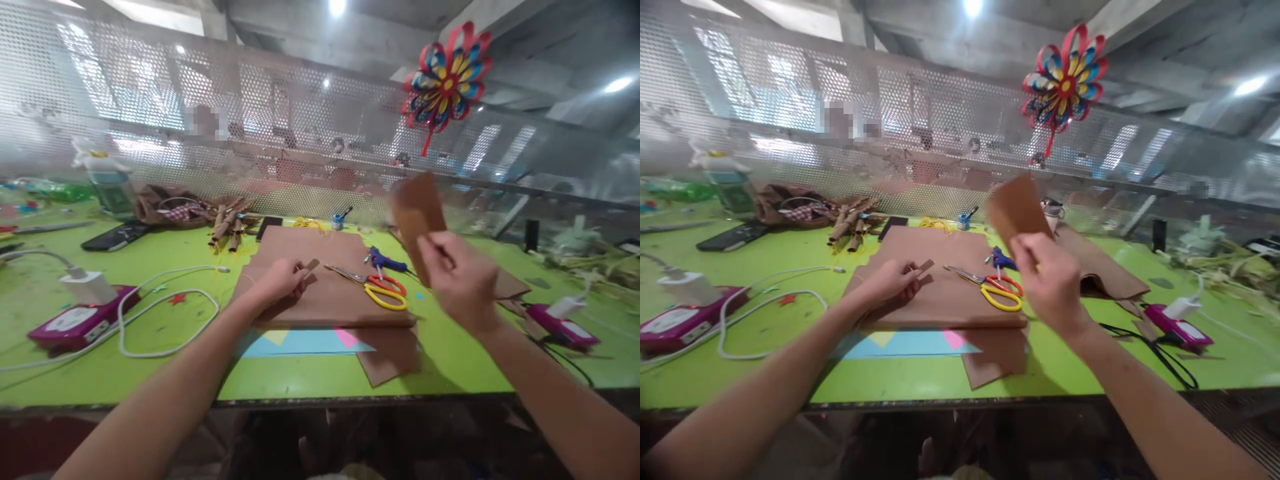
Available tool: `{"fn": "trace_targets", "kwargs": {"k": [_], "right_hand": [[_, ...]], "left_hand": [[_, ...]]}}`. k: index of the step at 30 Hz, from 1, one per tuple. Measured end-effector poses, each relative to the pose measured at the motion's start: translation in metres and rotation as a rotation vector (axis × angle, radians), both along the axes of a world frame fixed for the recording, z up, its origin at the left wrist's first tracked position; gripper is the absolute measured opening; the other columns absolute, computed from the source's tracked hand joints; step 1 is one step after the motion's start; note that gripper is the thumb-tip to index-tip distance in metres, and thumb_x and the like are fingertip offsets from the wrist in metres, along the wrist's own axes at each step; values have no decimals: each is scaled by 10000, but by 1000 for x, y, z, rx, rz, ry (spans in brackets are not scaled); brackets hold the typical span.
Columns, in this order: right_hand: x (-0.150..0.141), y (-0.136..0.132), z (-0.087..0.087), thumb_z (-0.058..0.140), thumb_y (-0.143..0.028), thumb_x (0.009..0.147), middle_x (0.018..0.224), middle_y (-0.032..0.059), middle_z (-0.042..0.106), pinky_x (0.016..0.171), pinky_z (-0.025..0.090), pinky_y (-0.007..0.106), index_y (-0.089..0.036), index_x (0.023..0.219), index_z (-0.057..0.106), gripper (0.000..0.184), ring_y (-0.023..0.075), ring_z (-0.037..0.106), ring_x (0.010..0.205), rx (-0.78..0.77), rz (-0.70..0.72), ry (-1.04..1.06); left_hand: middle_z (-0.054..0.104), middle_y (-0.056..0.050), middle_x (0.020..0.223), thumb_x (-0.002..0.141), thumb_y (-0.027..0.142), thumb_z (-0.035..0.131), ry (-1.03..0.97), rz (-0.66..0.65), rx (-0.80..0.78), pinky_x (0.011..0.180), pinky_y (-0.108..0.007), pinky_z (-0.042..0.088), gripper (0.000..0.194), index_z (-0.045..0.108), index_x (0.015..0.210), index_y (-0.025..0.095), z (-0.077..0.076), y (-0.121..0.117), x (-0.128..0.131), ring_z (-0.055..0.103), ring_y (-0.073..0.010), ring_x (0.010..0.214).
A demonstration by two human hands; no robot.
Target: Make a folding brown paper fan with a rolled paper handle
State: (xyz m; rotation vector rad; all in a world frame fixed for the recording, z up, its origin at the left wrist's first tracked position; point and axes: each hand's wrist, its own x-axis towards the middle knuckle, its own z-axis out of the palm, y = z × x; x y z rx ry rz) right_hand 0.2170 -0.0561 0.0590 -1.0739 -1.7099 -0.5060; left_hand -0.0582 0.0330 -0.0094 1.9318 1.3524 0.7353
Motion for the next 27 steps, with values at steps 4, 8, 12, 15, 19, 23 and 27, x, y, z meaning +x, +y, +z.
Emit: {"fn": "trace_targets", "kwargs": {"k": [4, 8, 12, 15, 19, 23, 27], "right_hand": [[-47, -5, -52, 455, -57, 853, 969, 109, 657, 807, 458, 351, -154, 919, 618, 202, 215, 574, 937, -160, 452, -507], [-62, 18, -98, 500, -62, 837, 933, 123, 661, 769, 481, 362, -140, 886, 619, 150, 209, 578, 884, -261, 508, -622], [-59, 24, -104, 511, -59, 822, 907, 121, 658, 767, 495, 375, -138, 877, 620, 145, 207, 591, 851, -312, 493, -581], [-57, 19, -100, 488, -41, 826, 895, 116, 660, 751, 510, 366, -140, 883, 614, 170, 200, 599, 848, -345, 535, -484], [-48, 10, -97, 470, -33, 840, 924, 107, 665, 746, 521, 354, -156, 898, 592, 183, 192, 609, 875, -384, 599, -236], [-37, -15, -89, 482, -14, 835, 1018, 117, 654, 792, 517, 367, -176, 934, 572, 210, 191, 607, 954, -341, 644, -75], [-41, -33, -80, 504, 19, 797, 1076, 132, 642, 823, 511, 402, -186, 971, 560, 275, 209, 599, 1015, -311, 811, -15]], "left_hand": [[601, -36, 513, 793, 341, 523, -59, 184, 79, 458, -230, 423, 217, 556, 677, 160, 3, 9, -8, 558, -139, 441], [631, -43, 665, 863, 352, 428, -151, 320, 126, 470, -224, 460, 217, 523, 873, 157, 8, 16, -18, 592, -122, 501], [599, -19, 670, 862, 326, 461, -361, 351, 192, 436, -209, 477, 180, 496, 922, 159, 13, 13, -15, 600, -113, 511], [586, -6, 675, 856, 310, 486, -373, 283, 167, 425, -214, 487, 155, 514, 900, 164, 16, 4, -5, 593, -107, 497], [588, -7, 649, 858, 305, 499, -365, 262, 86, 445, -221, 500, 154, 525, 884, 154, 19, -3, 3, 604, -117, 523], [597, -12, 618, 859, 305, 512, -342, 285, 76, 469, -226, 499, 157, 527, 854, 149, 16, 3, -1, 607, -121, 517], [598, -16, 621, 863, 306, 496, -366, 265, 30, 482, -246, 495, 163, 517, 833, 147, 9, 10, -3, 608, -130, 513]]}}
